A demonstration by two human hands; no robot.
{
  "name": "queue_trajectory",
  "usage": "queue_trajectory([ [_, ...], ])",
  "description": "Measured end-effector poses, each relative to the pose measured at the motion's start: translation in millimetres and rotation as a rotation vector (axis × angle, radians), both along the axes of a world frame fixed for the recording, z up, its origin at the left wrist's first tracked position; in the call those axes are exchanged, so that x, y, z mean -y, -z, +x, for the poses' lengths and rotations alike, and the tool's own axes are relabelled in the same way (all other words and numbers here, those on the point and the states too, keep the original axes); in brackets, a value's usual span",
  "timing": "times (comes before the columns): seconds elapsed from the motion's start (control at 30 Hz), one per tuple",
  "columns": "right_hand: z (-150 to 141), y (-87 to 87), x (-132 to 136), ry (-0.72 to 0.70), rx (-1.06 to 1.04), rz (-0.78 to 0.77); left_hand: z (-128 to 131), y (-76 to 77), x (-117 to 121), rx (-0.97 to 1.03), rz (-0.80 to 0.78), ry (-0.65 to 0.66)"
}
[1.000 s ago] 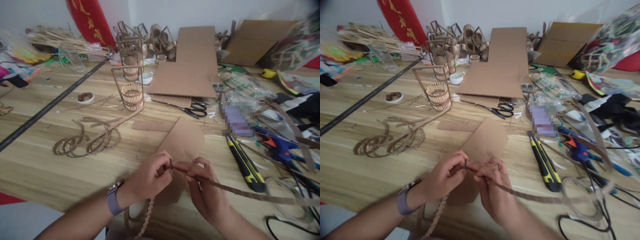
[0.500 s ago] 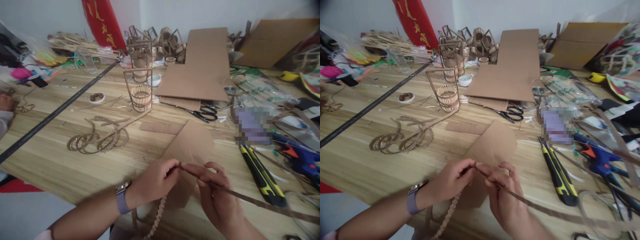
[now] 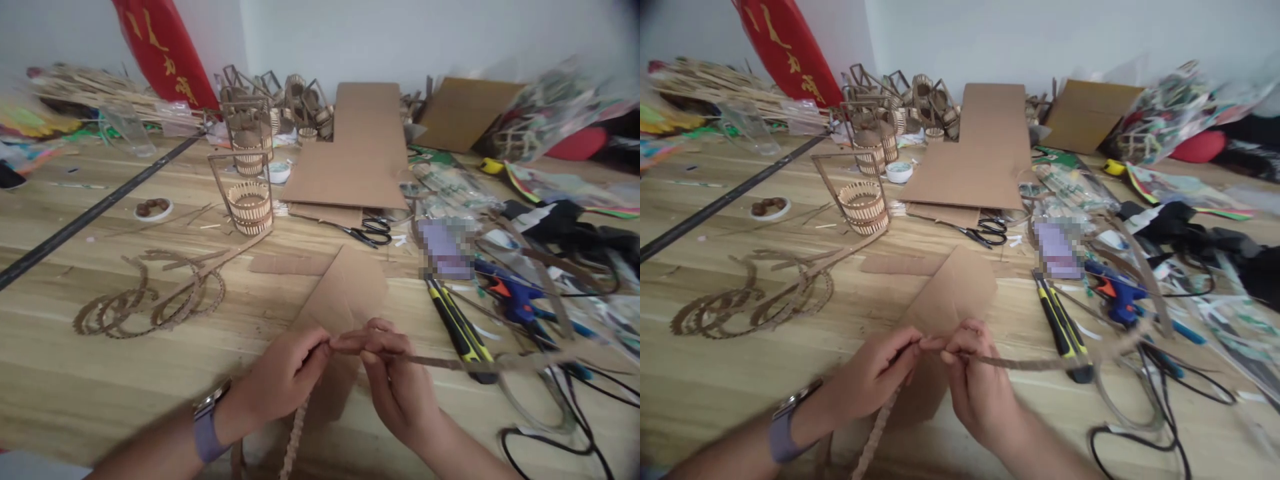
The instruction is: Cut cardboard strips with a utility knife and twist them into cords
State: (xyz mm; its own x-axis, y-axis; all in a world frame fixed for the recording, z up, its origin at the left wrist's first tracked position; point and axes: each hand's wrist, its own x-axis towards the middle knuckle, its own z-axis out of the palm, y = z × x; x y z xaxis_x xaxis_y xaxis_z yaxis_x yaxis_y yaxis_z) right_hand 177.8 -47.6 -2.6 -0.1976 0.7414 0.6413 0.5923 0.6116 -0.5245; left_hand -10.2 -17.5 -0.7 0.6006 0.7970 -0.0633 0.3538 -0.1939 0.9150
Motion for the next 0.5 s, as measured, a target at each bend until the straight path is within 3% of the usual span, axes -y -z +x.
queue_trajectory([
  [0.17, 1, -0.1, 2, -0.057, -0.178, -0.113, -1, -1.1, -1, -0.015, 0.003, 0.027],
  [0.27, 5, -9.2, 3, -0.143, -0.217, -0.110, -1, -2.2, 0, -0.050, 0.000, 0.049],
  [0.37, 14, -35.1, 5, -0.123, -0.172, -0.025, -1, 2.0, 0, -0.069, -0.016, 0.030],
  [0.5, 42, -85.7, -6, 0.179, -0.216, 0.074, 0, 13.3, -1, 0.024, -0.179, -0.021],
])
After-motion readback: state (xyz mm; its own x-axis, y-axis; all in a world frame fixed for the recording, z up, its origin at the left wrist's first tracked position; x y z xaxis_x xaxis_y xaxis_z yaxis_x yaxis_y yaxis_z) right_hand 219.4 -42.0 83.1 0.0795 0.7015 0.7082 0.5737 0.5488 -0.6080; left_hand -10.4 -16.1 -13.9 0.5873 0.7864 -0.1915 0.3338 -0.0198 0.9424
